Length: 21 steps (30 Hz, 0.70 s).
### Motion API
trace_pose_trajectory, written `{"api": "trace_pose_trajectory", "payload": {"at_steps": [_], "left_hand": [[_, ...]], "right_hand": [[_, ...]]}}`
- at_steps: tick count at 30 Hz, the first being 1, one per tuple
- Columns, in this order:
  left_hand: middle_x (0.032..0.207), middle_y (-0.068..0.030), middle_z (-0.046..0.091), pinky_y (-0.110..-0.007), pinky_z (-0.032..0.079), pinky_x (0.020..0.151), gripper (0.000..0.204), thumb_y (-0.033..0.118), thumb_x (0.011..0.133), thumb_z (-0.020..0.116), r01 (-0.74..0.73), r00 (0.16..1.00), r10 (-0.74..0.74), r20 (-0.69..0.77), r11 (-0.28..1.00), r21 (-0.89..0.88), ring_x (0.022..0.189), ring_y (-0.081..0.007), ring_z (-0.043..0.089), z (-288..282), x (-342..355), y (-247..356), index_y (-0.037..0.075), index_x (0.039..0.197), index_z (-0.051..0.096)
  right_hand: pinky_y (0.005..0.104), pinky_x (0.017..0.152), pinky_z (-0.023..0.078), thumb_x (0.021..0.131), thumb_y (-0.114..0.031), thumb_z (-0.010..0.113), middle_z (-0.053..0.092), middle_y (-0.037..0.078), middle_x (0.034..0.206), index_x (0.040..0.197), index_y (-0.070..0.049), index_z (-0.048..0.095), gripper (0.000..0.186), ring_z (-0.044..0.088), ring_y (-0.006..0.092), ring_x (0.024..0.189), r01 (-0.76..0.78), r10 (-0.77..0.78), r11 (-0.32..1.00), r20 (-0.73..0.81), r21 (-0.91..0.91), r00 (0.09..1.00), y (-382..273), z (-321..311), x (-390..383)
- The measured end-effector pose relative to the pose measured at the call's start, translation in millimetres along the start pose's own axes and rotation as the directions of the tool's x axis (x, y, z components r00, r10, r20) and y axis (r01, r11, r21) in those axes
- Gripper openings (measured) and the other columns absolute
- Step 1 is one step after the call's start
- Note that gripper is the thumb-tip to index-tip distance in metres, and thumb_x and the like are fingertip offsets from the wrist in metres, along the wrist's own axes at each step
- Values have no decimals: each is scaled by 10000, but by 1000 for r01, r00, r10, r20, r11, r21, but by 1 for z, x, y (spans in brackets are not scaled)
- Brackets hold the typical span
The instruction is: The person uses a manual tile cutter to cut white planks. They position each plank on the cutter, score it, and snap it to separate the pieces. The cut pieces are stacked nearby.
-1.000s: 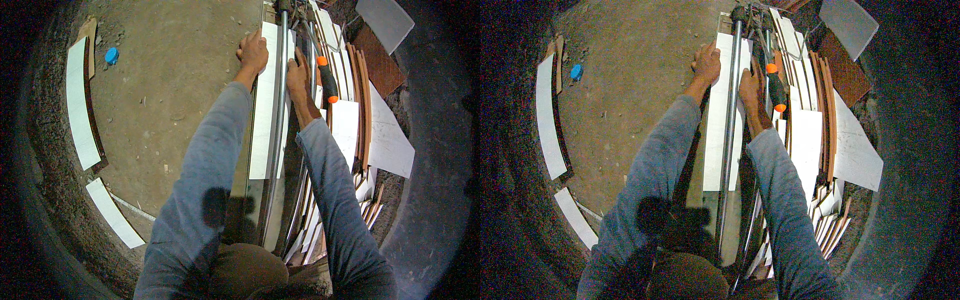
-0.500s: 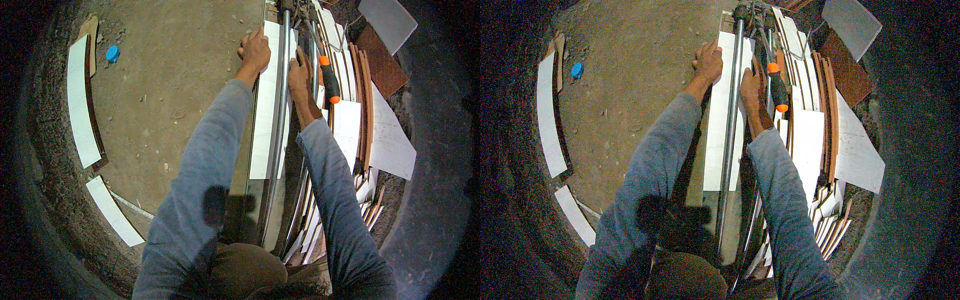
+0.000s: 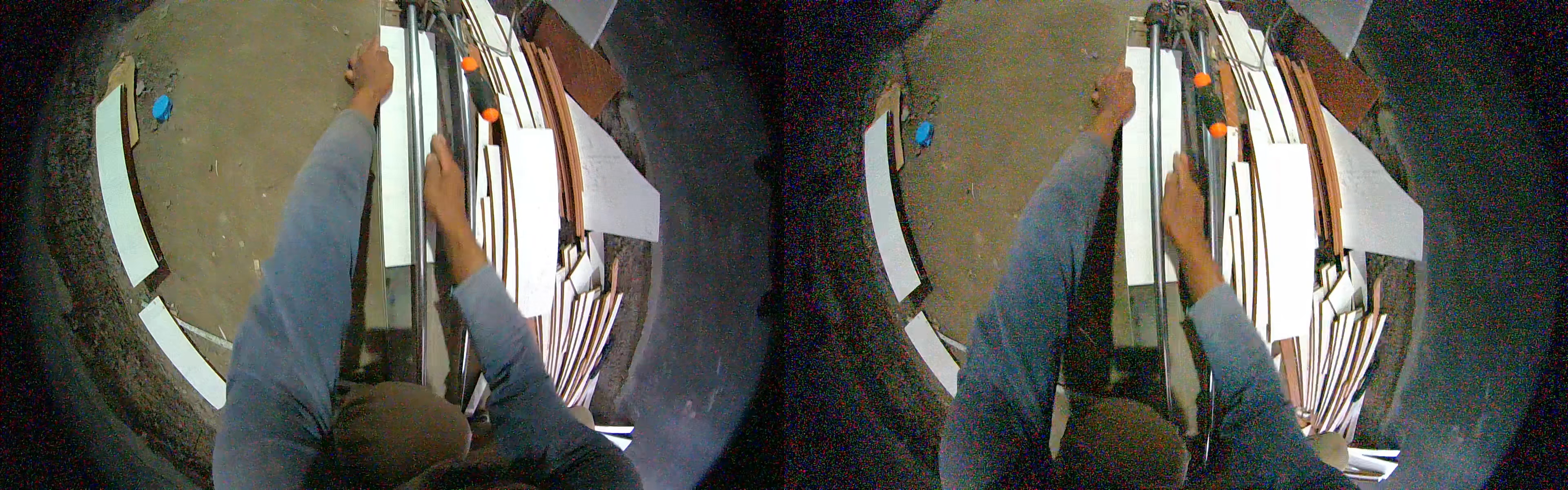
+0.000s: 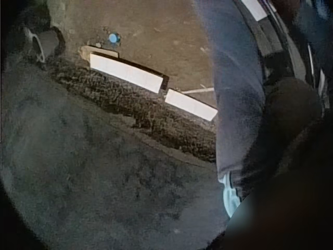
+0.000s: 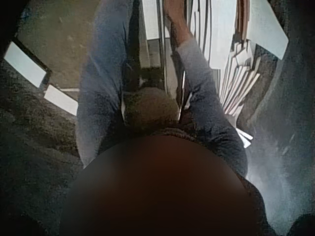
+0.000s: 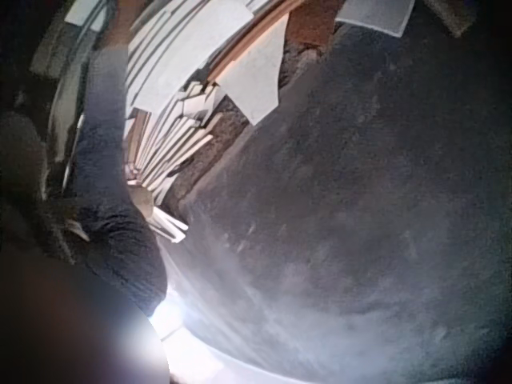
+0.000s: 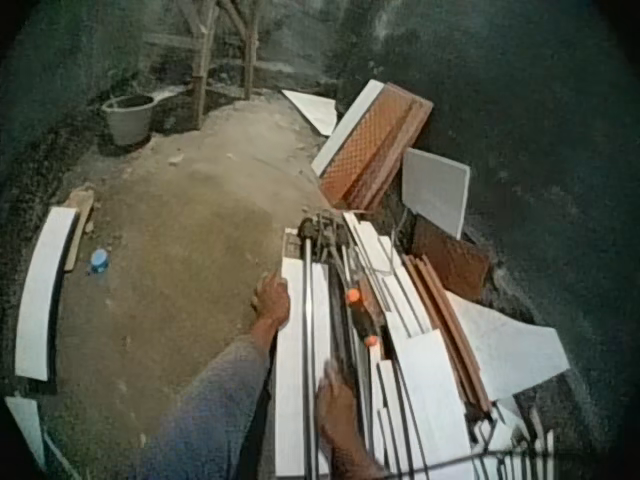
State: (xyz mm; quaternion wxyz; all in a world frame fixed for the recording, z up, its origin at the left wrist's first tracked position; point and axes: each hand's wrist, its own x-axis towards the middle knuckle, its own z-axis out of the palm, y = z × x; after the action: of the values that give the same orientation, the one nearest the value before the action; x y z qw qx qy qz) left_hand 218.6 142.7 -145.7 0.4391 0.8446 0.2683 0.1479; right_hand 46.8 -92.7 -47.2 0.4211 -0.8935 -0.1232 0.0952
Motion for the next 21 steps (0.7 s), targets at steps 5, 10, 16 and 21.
{"api": "trace_pose_trajectory", "payload": {"at_steps": [5,10,16,21], "left_hand": [[1463,-177,601,-516,391,1144,509,384,1078,465,-110,992,117,38,981,-161,1358,-387,539,-18,-6,-9,96,1488,558],[1499,-210,558,-444,339,1207,553,444,1098,454,-312,949,305,-75,890,-332,1400,-380,506,-95,-165,-20,53,1471,572],[1238,-203,677,-452,442,1075,385,229,1041,609,71,995,-60,74,986,-153,1189,-367,608,-144,-413,-5,18,1358,665],[1188,-182,663,-441,436,1036,379,217,1013,656,-36,999,35,-6,991,-133,1152,-344,606,-124,-466,6,46,1350,686]], "right_hand": [[408,1239,314,1092,-219,428,478,260,1566,1511,56,469,502,448,366,1475,-68,65,996,-42,-64,997,-2,-21,-155],[437,1224,339,1087,-160,417,509,254,1538,1506,21,495,464,460,388,1460,-148,144,980,-37,-130,989,0,-39,-253],[444,1220,347,1061,-97,455,530,236,1519,1482,20,521,442,474,394,1440,-22,5,988,-108,-152,994,23,-31,-258],[456,1215,356,1019,-24,483,525,234,1515,1490,15,514,474,470,390,1438,27,-53,986,-153,-166,987,35,-21,-257]]}}
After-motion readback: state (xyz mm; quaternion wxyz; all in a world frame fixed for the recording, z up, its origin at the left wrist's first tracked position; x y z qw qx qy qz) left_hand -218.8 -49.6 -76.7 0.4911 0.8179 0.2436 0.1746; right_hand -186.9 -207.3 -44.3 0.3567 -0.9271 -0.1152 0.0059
